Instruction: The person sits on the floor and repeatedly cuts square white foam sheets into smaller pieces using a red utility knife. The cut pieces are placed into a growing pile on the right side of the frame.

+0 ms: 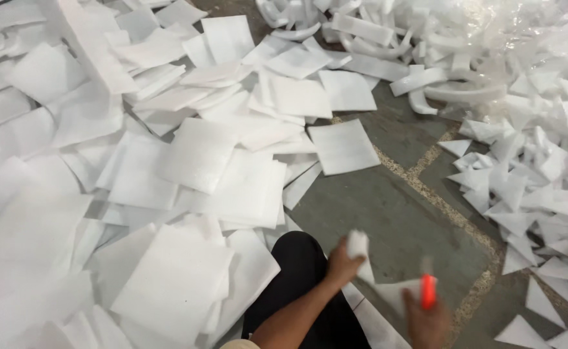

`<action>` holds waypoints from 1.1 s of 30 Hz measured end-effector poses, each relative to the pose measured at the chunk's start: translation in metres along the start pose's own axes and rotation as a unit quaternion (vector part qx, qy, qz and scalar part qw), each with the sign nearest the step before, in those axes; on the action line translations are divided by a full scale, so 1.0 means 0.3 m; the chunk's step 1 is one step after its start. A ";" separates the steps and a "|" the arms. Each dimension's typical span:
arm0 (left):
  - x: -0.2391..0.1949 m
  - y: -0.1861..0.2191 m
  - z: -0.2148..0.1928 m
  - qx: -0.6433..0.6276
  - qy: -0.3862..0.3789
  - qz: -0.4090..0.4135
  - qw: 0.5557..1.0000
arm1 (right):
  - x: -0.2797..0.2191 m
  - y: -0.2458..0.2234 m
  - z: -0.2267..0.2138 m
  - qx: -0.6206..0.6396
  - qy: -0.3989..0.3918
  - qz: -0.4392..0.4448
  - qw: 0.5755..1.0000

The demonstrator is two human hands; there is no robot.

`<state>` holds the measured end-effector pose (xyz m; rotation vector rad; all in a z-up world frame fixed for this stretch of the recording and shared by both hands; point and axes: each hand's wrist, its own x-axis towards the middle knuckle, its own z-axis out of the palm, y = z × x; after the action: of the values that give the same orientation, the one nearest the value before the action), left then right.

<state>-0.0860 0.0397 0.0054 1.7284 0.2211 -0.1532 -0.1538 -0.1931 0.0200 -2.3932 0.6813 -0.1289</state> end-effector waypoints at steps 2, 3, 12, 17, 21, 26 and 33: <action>0.035 -0.007 0.003 -0.059 -0.026 -0.019 0.998 | 0.038 0.074 -0.095 -0.010 0.008 -0.012 1.000; 0.034 -0.015 0.010 -0.027 -0.102 -0.008 0.994 | 0.022 0.125 -0.150 -0.015 0.018 -0.013 1.000; -0.130 0.038 0.166 0.042 -0.524 -0.017 0.850 | -0.177 0.160 -0.087 0.037 -0.123 -0.107 0.986; -0.003 0.251 0.250 0.298 -0.610 0.045 0.733 | -0.133 0.145 -0.142 0.265 -0.021 -0.089 0.960; 0.014 0.636 0.453 0.418 -0.251 0.545 0.683 | -0.064 0.228 -0.207 0.476 0.121 0.081 0.867; -0.090 0.983 0.570 0.048 -0.067 0.540 0.838 | -0.051 0.238 -0.192 0.564 0.116 0.120 0.809; 0.132 0.514 0.033 0.229 -0.002 0.377 0.897 | -0.092 0.140 -0.192 0.465 0.032 0.135 0.874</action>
<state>-0.0113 0.0079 0.1427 2.1582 -0.5386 0.3932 -0.2109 -0.2388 0.0422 -1.3597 0.7503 -0.3318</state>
